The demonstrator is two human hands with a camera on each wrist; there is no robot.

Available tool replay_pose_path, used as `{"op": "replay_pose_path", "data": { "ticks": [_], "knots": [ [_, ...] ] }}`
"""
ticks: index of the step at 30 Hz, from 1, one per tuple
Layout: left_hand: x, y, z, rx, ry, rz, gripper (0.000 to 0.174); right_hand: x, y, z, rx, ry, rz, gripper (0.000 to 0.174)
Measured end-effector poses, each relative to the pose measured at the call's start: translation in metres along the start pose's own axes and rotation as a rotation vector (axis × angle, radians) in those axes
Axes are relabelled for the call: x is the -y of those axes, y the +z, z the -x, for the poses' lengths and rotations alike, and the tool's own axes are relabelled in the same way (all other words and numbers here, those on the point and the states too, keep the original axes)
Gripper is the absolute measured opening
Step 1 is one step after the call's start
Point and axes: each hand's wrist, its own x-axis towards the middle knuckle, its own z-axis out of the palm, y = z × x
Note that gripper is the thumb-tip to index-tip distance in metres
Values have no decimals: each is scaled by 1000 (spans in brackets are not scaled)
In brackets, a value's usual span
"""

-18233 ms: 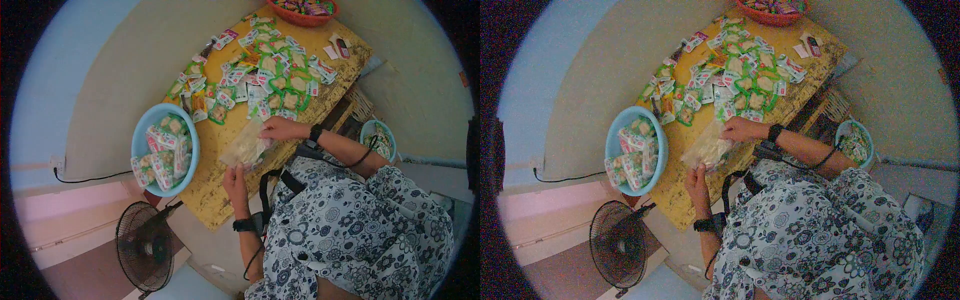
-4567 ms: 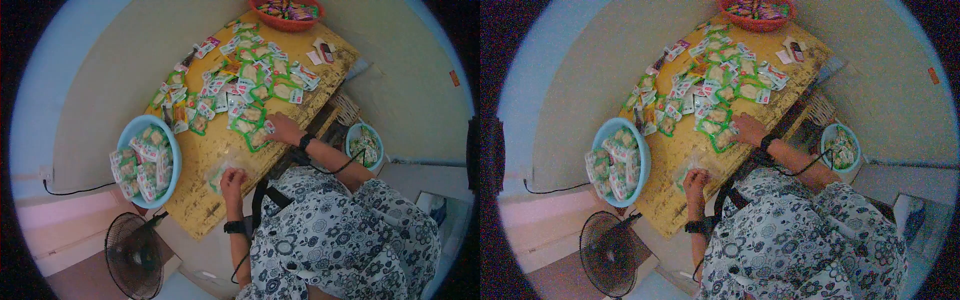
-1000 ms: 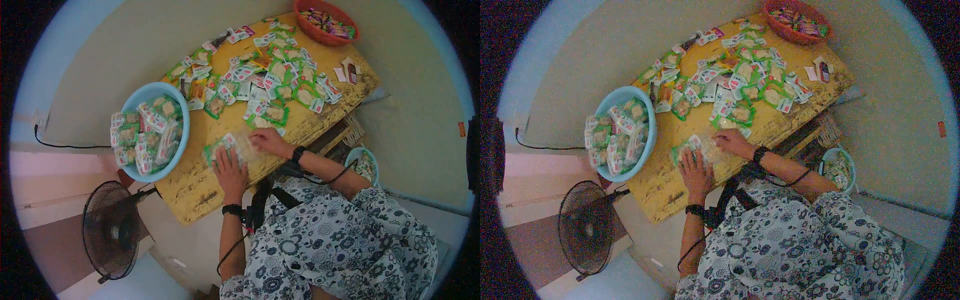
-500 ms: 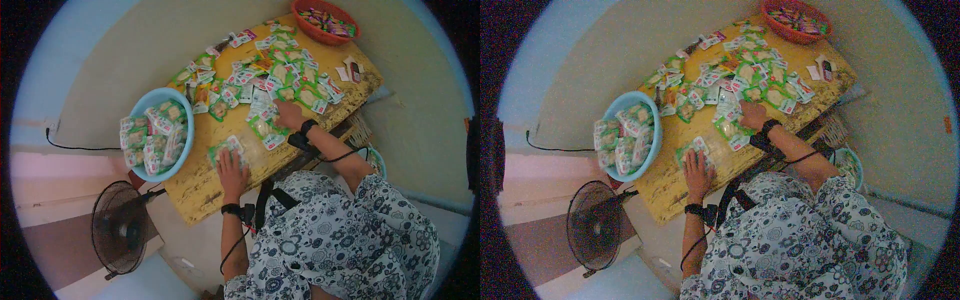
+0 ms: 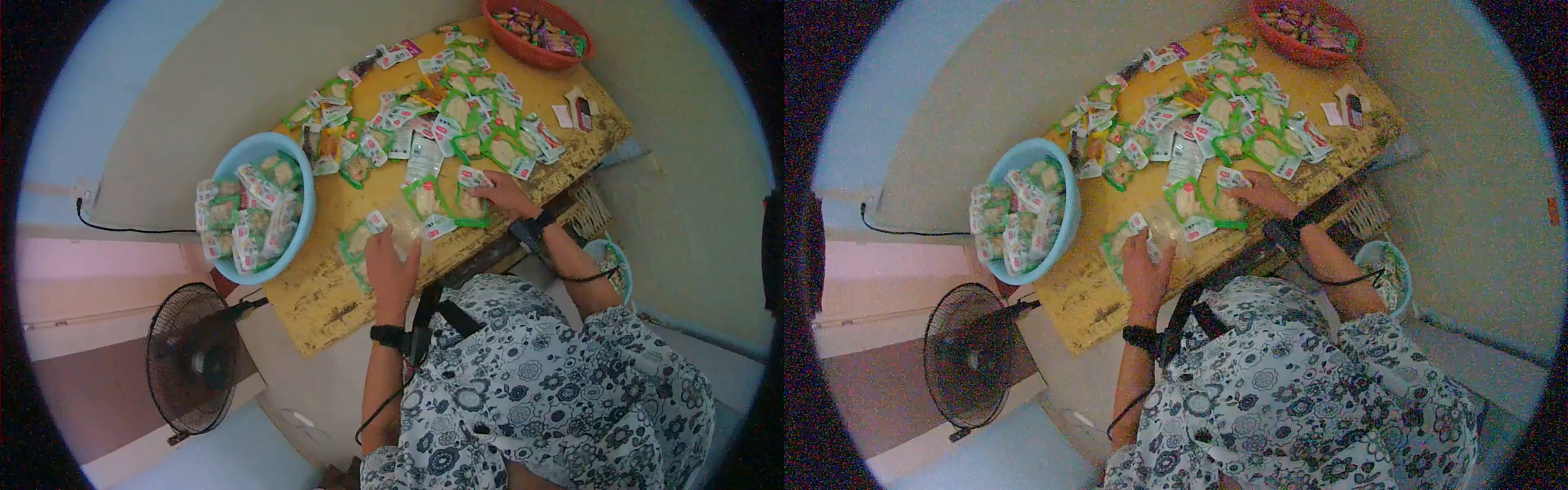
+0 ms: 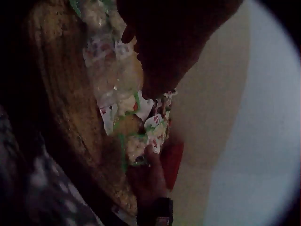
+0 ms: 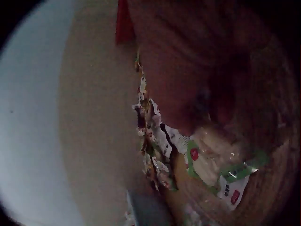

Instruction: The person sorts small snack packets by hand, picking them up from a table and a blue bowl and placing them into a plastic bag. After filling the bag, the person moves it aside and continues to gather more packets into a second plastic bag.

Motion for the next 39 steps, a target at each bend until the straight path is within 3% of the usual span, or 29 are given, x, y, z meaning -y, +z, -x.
{"op": "replay_pose_path", "data": {
  "ticks": [2,6,9,12,15,20,23,30,33,39],
  "knots": [
    [-9,6,-7,-27,65,-75,58,11,2,14,-5,194,-128,39],
    [-11,18,-19,-4,117,-185,51,12,9,32,46,154,-89,36],
    [1,30,-16,177,34,-225,39,13,24,39,50,132,-204,33],
    [13,44,-6,65,61,-153,27,9,38,44,48,99,-289,30],
    [15,43,-4,63,-29,-105,19,14,49,52,40,133,-330,28],
    [10,28,6,4,-83,104,15,27,72,47,17,220,-471,25],
    [4,21,9,-31,-83,144,13,51,83,48,57,181,-414,25],
    [-11,15,7,-26,-78,158,13,43,107,25,300,143,-220,22],
    [-11,14,9,-28,18,222,13,43,120,11,443,124,-193,22],
    [-16,7,12,22,-27,266,14,19,140,-19,693,188,-151,25]
  ]
}}
